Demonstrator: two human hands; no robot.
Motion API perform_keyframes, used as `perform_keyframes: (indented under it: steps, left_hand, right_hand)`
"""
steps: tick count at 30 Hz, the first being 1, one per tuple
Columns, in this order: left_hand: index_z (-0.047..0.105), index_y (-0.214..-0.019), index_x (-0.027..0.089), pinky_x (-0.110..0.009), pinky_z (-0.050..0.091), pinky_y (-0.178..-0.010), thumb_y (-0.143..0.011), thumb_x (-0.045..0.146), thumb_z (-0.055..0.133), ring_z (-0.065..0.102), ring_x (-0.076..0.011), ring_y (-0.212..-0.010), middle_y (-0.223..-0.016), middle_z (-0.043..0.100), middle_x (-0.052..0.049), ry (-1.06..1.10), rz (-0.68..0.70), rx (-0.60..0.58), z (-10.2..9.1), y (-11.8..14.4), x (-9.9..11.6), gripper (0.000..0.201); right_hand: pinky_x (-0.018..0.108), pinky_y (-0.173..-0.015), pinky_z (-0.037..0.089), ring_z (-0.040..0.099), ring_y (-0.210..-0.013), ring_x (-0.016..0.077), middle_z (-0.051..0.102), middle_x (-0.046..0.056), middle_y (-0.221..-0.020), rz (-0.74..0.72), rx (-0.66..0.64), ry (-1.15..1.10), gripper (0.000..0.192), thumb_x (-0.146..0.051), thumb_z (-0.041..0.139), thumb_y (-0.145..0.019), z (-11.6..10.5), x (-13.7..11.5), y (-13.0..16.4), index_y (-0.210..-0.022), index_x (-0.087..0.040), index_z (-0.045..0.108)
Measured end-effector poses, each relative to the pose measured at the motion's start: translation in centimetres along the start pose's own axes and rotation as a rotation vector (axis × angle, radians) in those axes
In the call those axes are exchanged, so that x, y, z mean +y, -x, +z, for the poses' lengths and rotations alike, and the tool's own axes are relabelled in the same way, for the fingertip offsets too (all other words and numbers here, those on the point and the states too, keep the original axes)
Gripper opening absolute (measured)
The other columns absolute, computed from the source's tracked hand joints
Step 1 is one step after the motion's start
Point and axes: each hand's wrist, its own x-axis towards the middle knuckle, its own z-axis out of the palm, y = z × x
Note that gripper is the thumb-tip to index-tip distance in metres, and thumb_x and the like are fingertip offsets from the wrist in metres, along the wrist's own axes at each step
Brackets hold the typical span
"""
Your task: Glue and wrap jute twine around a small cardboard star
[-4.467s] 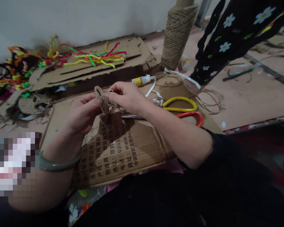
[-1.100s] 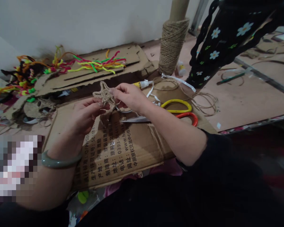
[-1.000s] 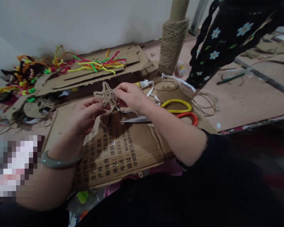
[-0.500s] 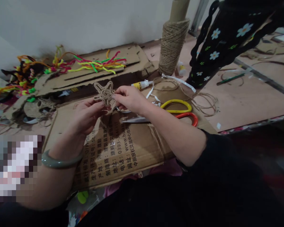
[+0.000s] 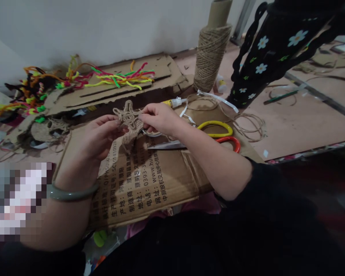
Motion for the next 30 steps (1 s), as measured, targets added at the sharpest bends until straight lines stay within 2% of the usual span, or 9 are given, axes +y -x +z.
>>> perform_keyframes:
  steps: [4,6,9,15,21,26,28,30]
  left_hand:
    - [0.065,-0.066,0.018,-0.023,0.046,-0.056,-0.06,0.018,0.071,0.054,-0.0089,-0.054,-0.062,0.06,0.001,0.027,0.037,0.02,-0.7,-0.2,0.6,0.009]
    - [0.064,-0.066,0.017,-0.023,0.045,-0.054,-0.06,0.018,0.071,0.054,-0.0086,-0.053,-0.062,0.059,0.001,0.006,0.036,0.004,-1.0,-0.3,0.8,0.009]
    - [0.063,-0.066,0.017,-0.023,0.044,-0.054,-0.061,0.017,0.071,0.053,-0.0086,-0.052,-0.062,0.059,0.0,-0.008,0.03,0.009,-1.7,-0.4,1.0,0.009]
    - [0.064,-0.071,0.018,-0.021,0.043,-0.051,-0.06,0.021,0.073,0.056,-0.0089,-0.053,-0.064,0.061,0.0,-0.037,0.035,0.146,-4.1,1.4,1.3,0.015]
    - [0.068,-0.074,0.015,-0.02,0.041,-0.048,-0.054,0.026,0.076,0.054,-0.0093,-0.051,-0.062,0.062,0.0,-0.249,-0.015,0.177,-6.2,4.6,0.4,0.024]
    - [0.068,-0.071,0.015,-0.021,0.038,-0.046,-0.053,0.031,0.077,0.051,-0.0107,-0.047,-0.055,0.059,0.0,-0.382,-0.139,0.105,-7.0,5.6,-0.6,0.025]
    - [0.07,-0.072,0.016,-0.022,0.039,-0.048,-0.057,0.034,0.075,0.052,-0.0128,-0.051,-0.057,0.062,-0.002,-0.517,-0.074,0.129,-7.0,6.0,-0.8,0.024]
    - [0.07,-0.076,0.017,-0.024,0.042,-0.057,-0.064,0.036,0.071,0.057,-0.0156,-0.062,-0.067,0.066,-0.003,-0.652,0.073,0.216,-7.1,6.8,-1.1,0.023]
  right_hand:
    - [0.017,-0.045,0.037,0.046,-0.048,0.0047,0.054,-0.003,-0.056,-0.081,-0.141,0.115,0.015,-0.018,0.054,-0.082,0.0,0.3,0.2,-0.068,-0.016,0.054]
    - [0.018,-0.046,0.038,0.047,-0.049,0.0056,0.055,-0.003,-0.058,-0.105,-0.156,0.147,0.016,-0.024,0.055,-0.083,0.0,0.4,0.1,-0.069,-0.016,0.054]
    - [0.021,-0.048,0.039,0.05,-0.051,0.0072,0.056,-0.002,-0.061,-0.132,-0.057,0.205,0.017,-0.031,0.055,-0.083,-0.3,0.6,-0.3,-0.074,-0.017,0.056]
    - [0.025,-0.056,0.038,0.051,-0.058,0.0105,0.059,0.001,-0.065,-0.262,0.115,0.404,0.017,-0.03,0.053,-0.08,-0.9,0.9,-0.7,-0.076,-0.016,0.06]
    - [0.027,-0.06,0.034,0.05,-0.062,0.0123,0.062,0.004,-0.071,-0.364,0.113,0.565,0.018,-0.027,0.051,-0.078,-0.9,0.6,-0.3,-0.08,-0.015,0.065]
    - [0.028,-0.062,0.034,0.051,-0.065,0.0132,0.063,0.005,-0.073,-0.388,0.102,0.601,0.019,-0.027,0.051,-0.079,-0.6,0.6,-0.3,-0.081,-0.015,0.066]
    - [0.027,-0.062,0.034,0.051,-0.066,0.0132,0.063,0.005,-0.073,-0.396,0.094,0.614,0.019,-0.027,0.051,-0.079,-0.5,0.6,-0.3,-0.081,-0.015,0.066]
    - [0.027,-0.061,0.033,0.05,-0.063,0.0122,0.063,0.004,-0.072,-0.401,0.1,0.618,0.019,-0.027,0.051,-0.079,-0.4,0.7,-0.3,-0.081,-0.015,0.066]
